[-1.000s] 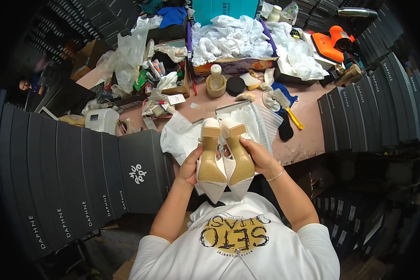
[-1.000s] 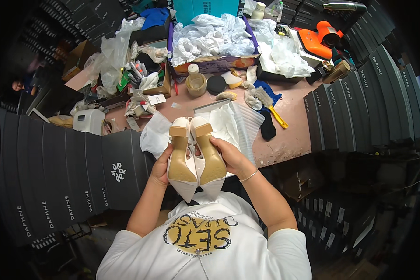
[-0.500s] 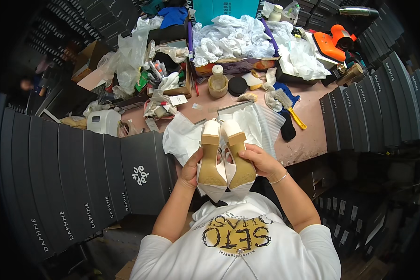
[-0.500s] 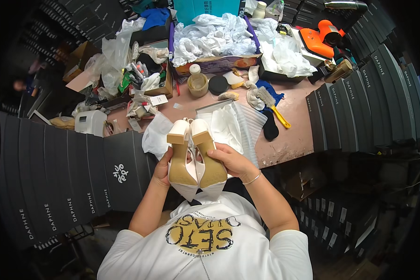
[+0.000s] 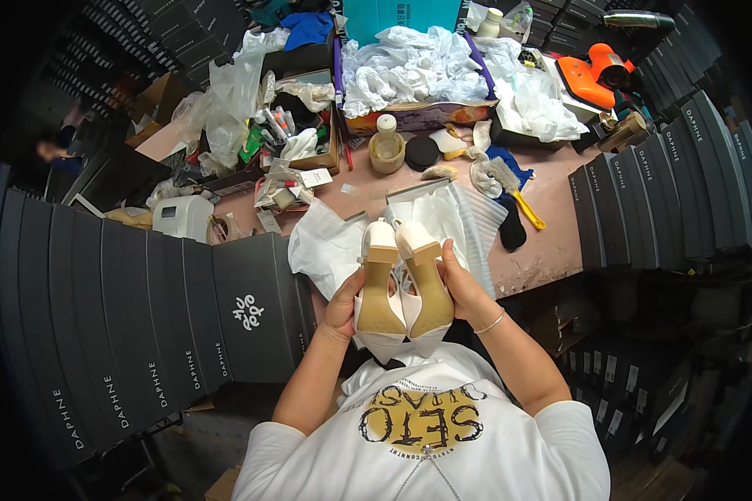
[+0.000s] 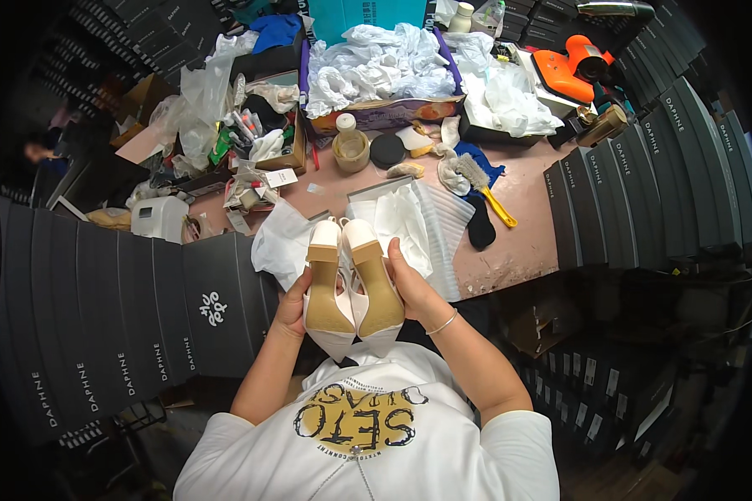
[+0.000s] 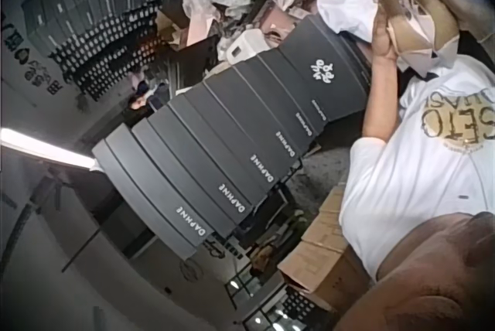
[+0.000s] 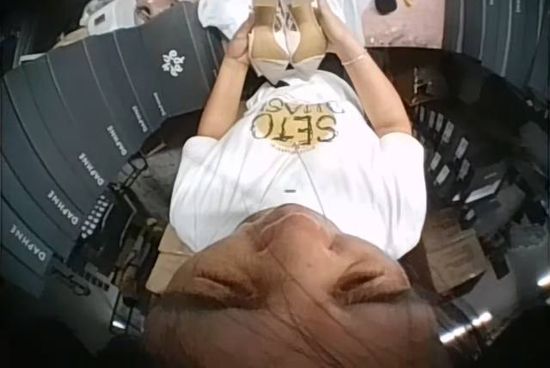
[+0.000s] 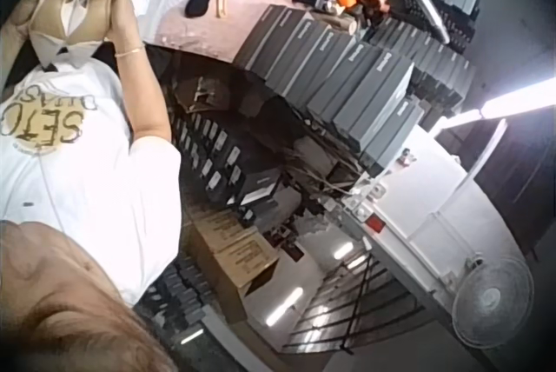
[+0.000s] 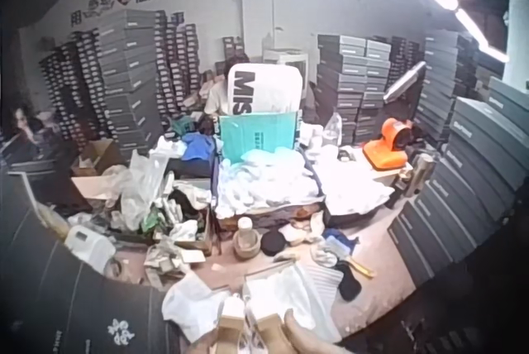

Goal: The recorder is packing high-heeled shoes into individual shoe boxes, using tissue paper and foam for protection before stacking the boxes.

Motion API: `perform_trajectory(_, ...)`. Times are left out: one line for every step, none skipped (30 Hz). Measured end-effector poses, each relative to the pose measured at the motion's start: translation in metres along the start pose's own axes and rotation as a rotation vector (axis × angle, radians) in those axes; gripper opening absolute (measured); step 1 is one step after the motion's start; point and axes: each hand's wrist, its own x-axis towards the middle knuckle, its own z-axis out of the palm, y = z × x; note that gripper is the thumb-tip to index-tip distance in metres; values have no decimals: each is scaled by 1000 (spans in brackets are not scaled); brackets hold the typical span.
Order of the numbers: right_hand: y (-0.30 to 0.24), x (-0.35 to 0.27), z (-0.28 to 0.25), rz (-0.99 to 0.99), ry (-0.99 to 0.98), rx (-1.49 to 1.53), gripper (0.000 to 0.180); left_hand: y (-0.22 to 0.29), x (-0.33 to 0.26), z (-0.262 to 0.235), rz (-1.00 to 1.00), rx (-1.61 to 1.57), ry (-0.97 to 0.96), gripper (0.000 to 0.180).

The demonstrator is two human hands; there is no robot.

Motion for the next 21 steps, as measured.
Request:
perform_trajectory(-1,0,3,18,20,-6,84,0,0,0,-4,1,3,46)
perform_trajectory(-2,-1,4,36,40,-12,89,0,0,1,0,-4,5,46)
perform_trajectory(-2,0,3,44,28,10,89,0,-1,4,-1,-8,7,46)
perform_trajectory(0,1,0,52,15,32,89,-1,-2,6,-1,-12,9,45)
perform_trajectory(1,3,-3,60,3,54,89,-1,-2,6,-4,-22,25,45)
perform_trajectory(3,5,-8,67,-39,62,89,-2,-2,7,-6,-35,39,45)
perform_trajectory(6,9,-15,75,-81,70,90,-2,-2,7,-8,-47,54,44)
perform_trajectory(7,10,-20,82,-124,77,91,-4,-1,7,-12,-47,47,44)
perform_trajectory(8,11,-22,86,-134,87,91,-4,-1,5,-10,-45,45,43)
perform_trajectory(10,12,-23,91,-145,95,91,-4,-1,3,-8,-43,43,43)
perform_trajectory(10,12,-24,96,-156,104,91,-5,-1,2,-10,-47,46,43)
perform_trajectory(11,12,-21,81,-137,101,91,-5,-2,2,-7,-47,56,43)
perform_trajectory(11,12,-18,67,-118,98,90,-6,-3,1,-3,-47,65,44)
perform_trajectory(12,12,-17,52,-99,96,90,-6,-4,-1,-3,-54,62,44)
perform_trajectory(14,12,-18,36,-98,97,88,-8,-3,-2,-6,-62,54,45)
perform_trajectory(15,12,-18,28,-111,88,85,-8,-4,-2,-10,-70,46,45)
perform_trajectory(16,12,-17,19,-123,80,82,-7,-5,-2,-11,-60,55,46)
perform_trajectory(15,10,-17,6,-128,68,79,-7,-5,-4,-11,-81,31,47)
perform_trajectory(14,9,-18,11,-136,54,71,-8,-4,-9,-13,-101,6,48)
perform_trajectory(14,8,-18,14,-143,41,64,-8,-4,-11,-16,-120,-19,48)
perform_trajectory(13,5,-20,14,-145,28,57,-7,-2,-9,-20,-104,-11,48)
